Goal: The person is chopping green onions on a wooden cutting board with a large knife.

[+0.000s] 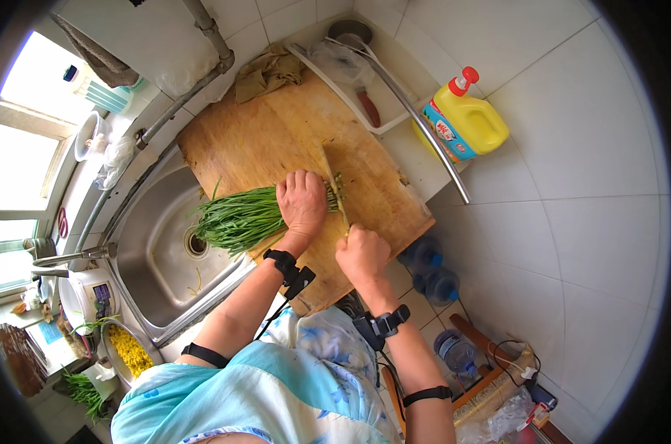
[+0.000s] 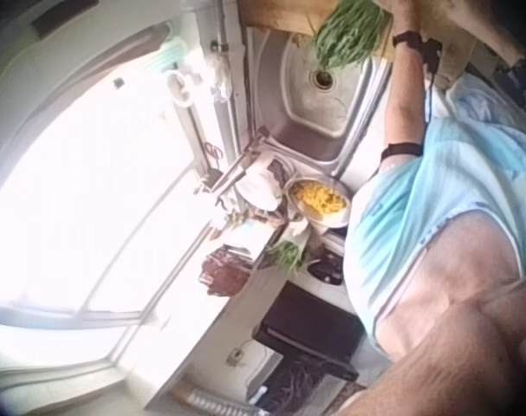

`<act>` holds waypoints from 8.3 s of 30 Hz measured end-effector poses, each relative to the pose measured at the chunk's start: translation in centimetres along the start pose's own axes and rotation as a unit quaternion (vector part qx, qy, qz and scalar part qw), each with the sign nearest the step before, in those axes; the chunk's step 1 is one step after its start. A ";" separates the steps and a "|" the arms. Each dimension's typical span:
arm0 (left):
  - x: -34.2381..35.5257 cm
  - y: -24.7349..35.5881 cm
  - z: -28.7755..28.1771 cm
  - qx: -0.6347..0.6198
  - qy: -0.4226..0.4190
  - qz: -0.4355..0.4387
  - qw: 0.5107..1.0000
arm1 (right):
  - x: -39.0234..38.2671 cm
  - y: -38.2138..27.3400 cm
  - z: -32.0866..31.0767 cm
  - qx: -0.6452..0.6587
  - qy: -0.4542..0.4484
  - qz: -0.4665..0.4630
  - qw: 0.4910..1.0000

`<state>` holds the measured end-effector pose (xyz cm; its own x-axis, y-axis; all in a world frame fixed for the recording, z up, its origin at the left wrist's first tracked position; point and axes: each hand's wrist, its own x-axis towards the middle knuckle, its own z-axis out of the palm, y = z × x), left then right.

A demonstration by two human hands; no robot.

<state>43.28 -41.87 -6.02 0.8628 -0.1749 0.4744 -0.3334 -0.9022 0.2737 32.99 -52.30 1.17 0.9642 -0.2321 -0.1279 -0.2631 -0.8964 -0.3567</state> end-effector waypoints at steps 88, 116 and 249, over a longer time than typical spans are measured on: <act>0.8 -1.3 -3.3 -0.026 -0.002 -0.001 1.000 | -0.5 -0.8 0.1 0.054 -0.028 0.044 0.997; -0.2 -1.5 -1.2 -0.023 0.006 -0.008 1.000 | -2.1 -2.1 -2.4 -0.004 -0.064 0.015 0.998; -0.2 -1.7 -0.6 -0.022 0.015 -0.024 0.999 | -2.4 -0.3 -1.8 0.078 -0.064 0.008 0.995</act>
<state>43.45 -40.09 -6.11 0.8670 -0.1192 0.4838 -0.3085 -0.8909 0.3333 30.81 -52.12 3.24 0.9507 -0.1867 -0.2475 -0.2893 -0.8213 -0.4917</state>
